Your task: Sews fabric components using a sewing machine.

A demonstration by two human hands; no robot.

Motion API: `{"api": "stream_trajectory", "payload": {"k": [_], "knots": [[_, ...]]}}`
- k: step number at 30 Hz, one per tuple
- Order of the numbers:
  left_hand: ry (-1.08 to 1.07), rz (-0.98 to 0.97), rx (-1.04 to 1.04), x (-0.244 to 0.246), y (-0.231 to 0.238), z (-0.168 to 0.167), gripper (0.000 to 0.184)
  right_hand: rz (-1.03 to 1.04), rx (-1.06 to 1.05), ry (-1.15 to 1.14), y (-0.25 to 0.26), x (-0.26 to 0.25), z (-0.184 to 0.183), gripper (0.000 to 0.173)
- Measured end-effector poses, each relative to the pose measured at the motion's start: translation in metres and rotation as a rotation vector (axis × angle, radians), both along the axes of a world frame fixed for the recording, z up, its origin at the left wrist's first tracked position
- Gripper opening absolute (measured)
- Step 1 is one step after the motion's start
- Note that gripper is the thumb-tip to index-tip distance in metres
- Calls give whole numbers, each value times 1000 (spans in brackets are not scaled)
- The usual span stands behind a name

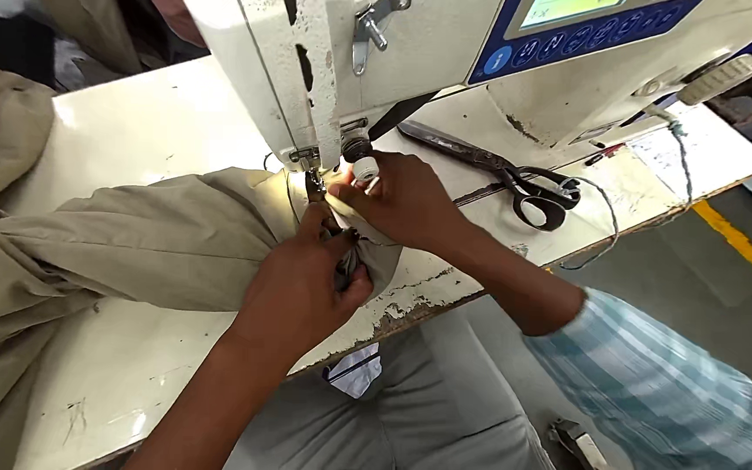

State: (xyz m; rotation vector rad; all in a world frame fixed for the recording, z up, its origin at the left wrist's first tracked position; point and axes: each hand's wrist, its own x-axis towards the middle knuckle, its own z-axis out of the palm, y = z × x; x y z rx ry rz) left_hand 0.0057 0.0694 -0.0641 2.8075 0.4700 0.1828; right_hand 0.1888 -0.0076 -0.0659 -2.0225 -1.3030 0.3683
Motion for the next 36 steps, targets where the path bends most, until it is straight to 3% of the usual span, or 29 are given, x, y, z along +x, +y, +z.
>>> {"api": "stream_trajectory", "payload": {"k": [2,4,8,21,28,33,36], "knots": [[24,-5,-22,-1,0,1,33,103,-150,11,-13,-5,11,37],[42,-13,-38,0,1,3,33,149,-226,-16,-15,-4,19,30],[29,-7,-47,1,2,2,41,184,-265,-20,-5,5,28,17],[23,-31,-59,-1,6,-1,35,84,-241,-60,-5,-12,22,9],[-9,-40,-75,-2,9,-2,33,157,-319,-96,-7,-21,28,18],[-13,-54,-77,-1,10,-3,31,307,-457,-217,-3,-24,39,20],[-6,-55,-53,0,8,1,34,397,-510,-160,-5,-11,46,25]]}}
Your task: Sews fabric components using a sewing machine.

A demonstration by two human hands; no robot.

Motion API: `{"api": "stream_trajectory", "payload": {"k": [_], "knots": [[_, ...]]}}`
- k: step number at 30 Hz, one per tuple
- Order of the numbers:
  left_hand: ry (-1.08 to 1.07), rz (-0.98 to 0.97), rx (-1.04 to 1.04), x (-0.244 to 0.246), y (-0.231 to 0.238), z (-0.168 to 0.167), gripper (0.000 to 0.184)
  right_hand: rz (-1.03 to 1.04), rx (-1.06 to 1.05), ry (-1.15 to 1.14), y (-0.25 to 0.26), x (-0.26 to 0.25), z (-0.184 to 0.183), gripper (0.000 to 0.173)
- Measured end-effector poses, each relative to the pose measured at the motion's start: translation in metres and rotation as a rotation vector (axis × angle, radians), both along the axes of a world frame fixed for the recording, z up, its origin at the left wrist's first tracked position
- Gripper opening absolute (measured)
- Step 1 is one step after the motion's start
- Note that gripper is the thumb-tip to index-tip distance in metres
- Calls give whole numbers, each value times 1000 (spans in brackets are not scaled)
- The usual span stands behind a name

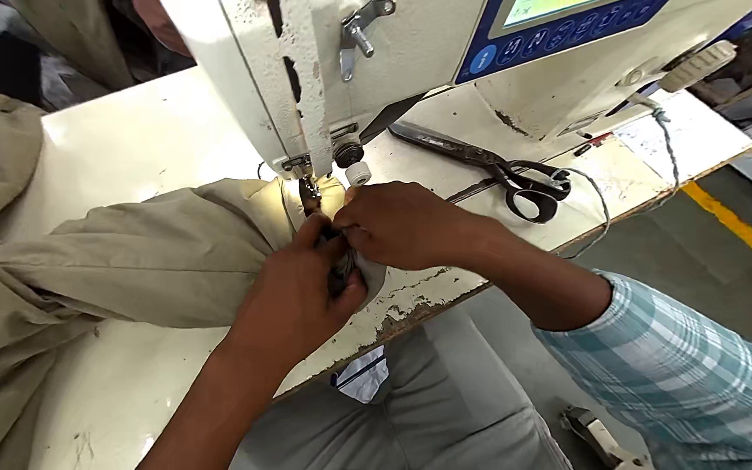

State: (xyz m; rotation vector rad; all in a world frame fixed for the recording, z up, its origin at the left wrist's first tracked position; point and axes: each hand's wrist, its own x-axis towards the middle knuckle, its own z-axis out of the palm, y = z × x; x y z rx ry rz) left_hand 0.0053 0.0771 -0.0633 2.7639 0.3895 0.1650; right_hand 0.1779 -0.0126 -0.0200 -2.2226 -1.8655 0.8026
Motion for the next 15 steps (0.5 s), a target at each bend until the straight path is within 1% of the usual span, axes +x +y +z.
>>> {"api": "stream_trajectory", "payload": {"k": [1,2,3,4,5,6,9,10,12,15], "knots": [[-1,-3,7,1,-1,2,35,-30,45,54,-4,8,-2,28],[-5,-3,16,1,-1,2,35,-100,154,94,-8,14,-8,29],[-7,-1,26,1,-1,2,36,-189,299,107,-10,17,-16,26],[-7,-2,38,1,-1,2,37,-262,440,88,-9,18,-26,21],[-4,-2,55,1,-1,2,38,-302,538,64,-8,17,-34,18],[4,-4,77,2,-1,2,38,-306,589,35,-7,14,-41,19],[21,-43,150,5,2,3,37,-259,587,-74,-7,8,-59,25],[17,-69,192,8,4,4,38,-242,574,-109,-7,8,-60,27],[18,-124,278,11,7,8,41,-188,499,-183,-8,5,-54,28],[-4,-190,352,12,12,9,45,-116,390,-266,-6,-2,-47,29]]}}
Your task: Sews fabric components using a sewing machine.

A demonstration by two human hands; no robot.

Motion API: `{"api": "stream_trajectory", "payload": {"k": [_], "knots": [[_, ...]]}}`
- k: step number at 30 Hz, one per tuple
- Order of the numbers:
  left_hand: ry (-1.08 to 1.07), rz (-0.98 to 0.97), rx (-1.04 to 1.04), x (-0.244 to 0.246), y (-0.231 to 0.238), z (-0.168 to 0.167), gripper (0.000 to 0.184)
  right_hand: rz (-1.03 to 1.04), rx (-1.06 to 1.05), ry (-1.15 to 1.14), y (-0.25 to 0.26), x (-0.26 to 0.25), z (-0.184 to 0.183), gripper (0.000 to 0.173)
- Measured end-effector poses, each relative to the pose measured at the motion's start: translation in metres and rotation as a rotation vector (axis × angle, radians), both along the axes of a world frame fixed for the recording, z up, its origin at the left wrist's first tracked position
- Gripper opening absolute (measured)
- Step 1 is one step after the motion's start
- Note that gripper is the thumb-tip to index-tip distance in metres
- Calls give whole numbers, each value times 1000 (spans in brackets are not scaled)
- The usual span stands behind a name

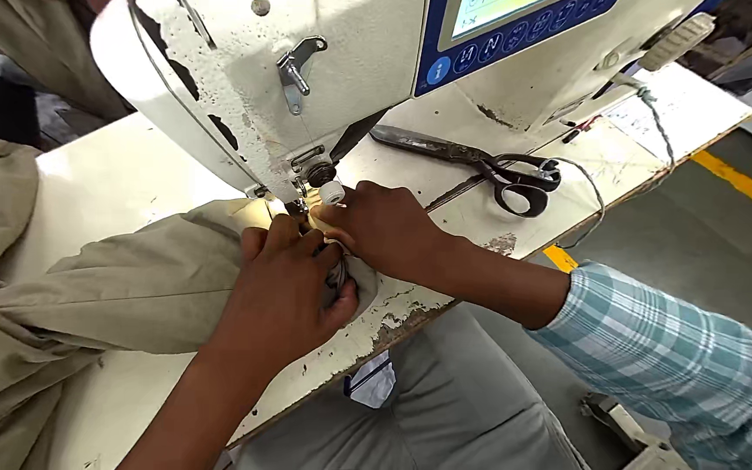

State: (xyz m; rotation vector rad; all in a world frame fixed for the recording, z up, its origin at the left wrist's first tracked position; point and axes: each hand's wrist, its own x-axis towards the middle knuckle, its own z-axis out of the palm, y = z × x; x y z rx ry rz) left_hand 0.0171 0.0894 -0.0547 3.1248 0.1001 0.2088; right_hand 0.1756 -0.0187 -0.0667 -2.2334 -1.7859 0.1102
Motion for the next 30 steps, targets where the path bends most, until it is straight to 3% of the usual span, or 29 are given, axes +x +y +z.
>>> {"api": "stream_trajectory", "payload": {"k": [5,11,30], "knots": [[-7,-74,-42,-4,9,-6,48,18,8,-64,0,-3,-3,27],[-23,-9,-175,-9,14,-10,51,5,30,-70,-1,-6,-4,25],[-94,-27,-166,6,39,-16,52,13,75,-16,20,8,-5,22]]}}
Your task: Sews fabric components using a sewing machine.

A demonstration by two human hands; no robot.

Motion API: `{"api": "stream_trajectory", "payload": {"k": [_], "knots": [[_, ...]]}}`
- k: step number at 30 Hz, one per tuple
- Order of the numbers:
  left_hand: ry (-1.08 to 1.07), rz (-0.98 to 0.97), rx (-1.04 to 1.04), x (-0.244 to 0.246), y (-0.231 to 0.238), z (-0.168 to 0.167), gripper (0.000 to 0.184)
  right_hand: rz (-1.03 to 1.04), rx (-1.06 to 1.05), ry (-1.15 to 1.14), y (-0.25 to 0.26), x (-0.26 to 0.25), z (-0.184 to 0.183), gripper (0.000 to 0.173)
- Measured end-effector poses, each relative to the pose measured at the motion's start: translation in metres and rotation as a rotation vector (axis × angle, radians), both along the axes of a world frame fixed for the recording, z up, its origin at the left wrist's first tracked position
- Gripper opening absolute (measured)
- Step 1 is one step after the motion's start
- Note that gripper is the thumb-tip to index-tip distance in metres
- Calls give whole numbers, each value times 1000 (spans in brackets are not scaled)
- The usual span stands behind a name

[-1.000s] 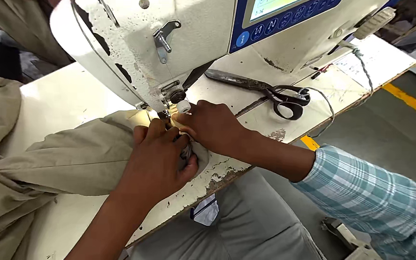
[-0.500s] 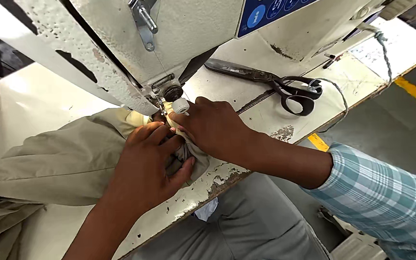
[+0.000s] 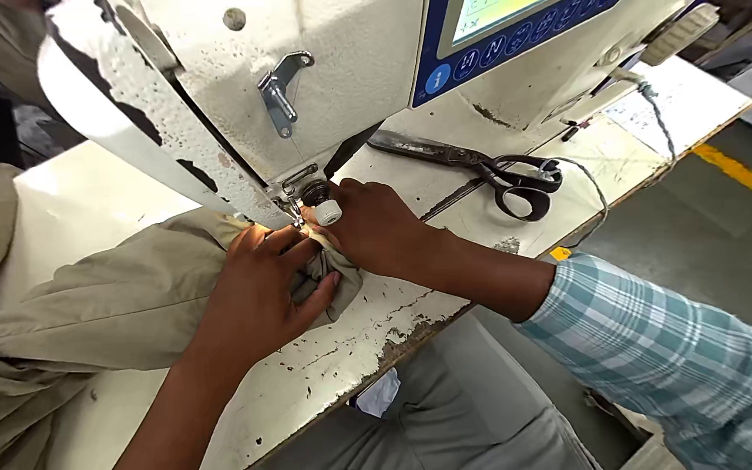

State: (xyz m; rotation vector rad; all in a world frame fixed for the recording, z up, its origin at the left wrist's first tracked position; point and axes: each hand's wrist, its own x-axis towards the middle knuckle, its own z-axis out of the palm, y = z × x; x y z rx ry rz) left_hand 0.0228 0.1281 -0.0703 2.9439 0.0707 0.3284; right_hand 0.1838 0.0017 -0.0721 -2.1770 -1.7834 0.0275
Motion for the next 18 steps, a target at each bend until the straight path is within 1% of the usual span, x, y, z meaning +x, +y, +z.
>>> {"api": "stream_trajectory", "payload": {"k": [4,7,13,15,18], "knots": [[-50,-7,26,1,4,-5,52,-3,-34,20,4,0,6,19],[-96,-15,51,1,7,-10,52,0,-60,26,7,0,7,21],[-167,-19,78,1,11,-18,51,-3,-15,45,10,1,1,22],[-184,-8,85,2,10,-18,48,5,59,79,9,4,-3,22],[-188,7,72,-1,8,-20,47,66,293,307,0,12,-15,24]]}}
